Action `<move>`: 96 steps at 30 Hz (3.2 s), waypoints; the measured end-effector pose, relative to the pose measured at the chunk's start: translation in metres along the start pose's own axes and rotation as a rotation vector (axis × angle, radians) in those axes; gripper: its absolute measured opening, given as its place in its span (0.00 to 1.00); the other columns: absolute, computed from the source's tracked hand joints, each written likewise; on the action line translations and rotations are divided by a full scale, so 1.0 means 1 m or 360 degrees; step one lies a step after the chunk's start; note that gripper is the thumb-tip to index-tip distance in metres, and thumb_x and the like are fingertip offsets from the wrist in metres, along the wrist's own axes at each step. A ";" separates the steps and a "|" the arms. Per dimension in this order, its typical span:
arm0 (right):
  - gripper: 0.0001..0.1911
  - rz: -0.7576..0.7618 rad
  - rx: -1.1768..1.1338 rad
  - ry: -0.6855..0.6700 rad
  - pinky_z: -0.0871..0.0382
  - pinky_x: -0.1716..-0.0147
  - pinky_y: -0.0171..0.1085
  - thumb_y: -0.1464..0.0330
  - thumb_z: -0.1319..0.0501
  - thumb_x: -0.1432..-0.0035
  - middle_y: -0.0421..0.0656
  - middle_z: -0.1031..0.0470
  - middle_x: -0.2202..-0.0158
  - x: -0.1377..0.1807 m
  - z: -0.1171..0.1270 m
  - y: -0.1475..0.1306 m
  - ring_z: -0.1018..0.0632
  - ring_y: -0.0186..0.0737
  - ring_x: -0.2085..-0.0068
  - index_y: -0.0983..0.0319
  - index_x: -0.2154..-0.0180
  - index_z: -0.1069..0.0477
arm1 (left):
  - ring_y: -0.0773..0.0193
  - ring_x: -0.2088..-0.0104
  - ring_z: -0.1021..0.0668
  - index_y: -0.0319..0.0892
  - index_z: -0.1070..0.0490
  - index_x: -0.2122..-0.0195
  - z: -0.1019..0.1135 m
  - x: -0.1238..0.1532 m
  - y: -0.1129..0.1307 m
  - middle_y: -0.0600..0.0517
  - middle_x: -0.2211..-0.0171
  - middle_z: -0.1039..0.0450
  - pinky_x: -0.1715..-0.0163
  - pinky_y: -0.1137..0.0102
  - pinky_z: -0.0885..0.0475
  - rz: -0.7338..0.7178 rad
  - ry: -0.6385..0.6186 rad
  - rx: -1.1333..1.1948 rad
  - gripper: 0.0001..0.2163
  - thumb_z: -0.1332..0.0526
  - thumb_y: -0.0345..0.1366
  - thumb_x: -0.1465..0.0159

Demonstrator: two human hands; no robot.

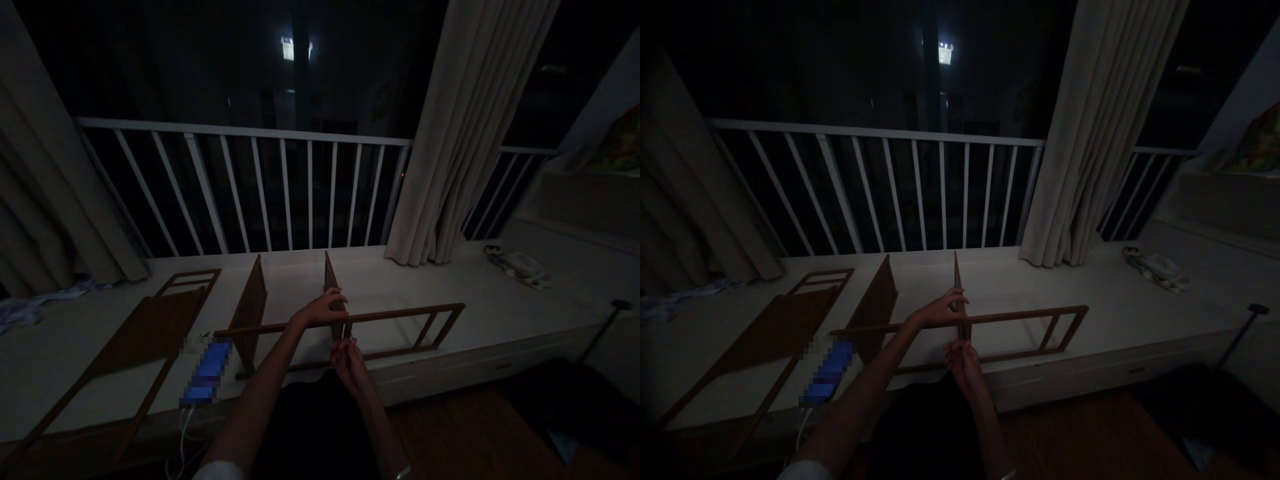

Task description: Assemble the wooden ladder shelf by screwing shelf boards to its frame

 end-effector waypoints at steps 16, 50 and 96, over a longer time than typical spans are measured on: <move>0.21 -0.0040 0.0333 0.0033 0.54 0.85 0.30 0.64 0.40 0.54 0.32 0.50 0.90 -0.001 0.007 -0.028 0.48 0.26 0.85 0.60 0.87 0.50 | 0.59 0.49 0.36 0.45 0.34 0.56 -0.001 0.000 -0.004 0.47 0.46 0.49 0.52 0.67 0.36 0.0010 0.0007 -0.0003 0.20 0.40 0.45 0.49; 0.22 0.0361 0.0826 0.0753 0.43 0.83 0.30 0.51 0.47 0.50 0.37 0.35 0.86 0.027 0.005 -0.060 0.35 0.29 0.84 0.63 0.80 0.37 | 0.59 0.48 0.36 0.43 0.35 0.55 0.000 0.003 0.000 0.46 0.46 0.50 0.52 0.67 0.36 0.0007 0.0001 -0.0009 0.22 0.40 0.47 0.49; 0.16 0.0614 0.2014 0.0547 0.45 0.77 0.32 0.55 0.46 0.48 0.39 0.32 0.83 0.039 -0.034 -0.086 0.33 0.33 0.80 0.59 0.77 0.32 | 0.59 0.48 0.36 0.44 0.34 0.53 0.002 0.001 -0.005 0.47 0.45 0.48 0.47 0.67 0.43 0.0047 0.0014 0.0001 0.21 0.43 0.47 0.46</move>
Point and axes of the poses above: each hand's wrist, its own x-axis away from the middle knuckle, its own z-axis out of the back of the hand, y = z × x, the point moved 8 cm from there along -x, towards the middle knuckle
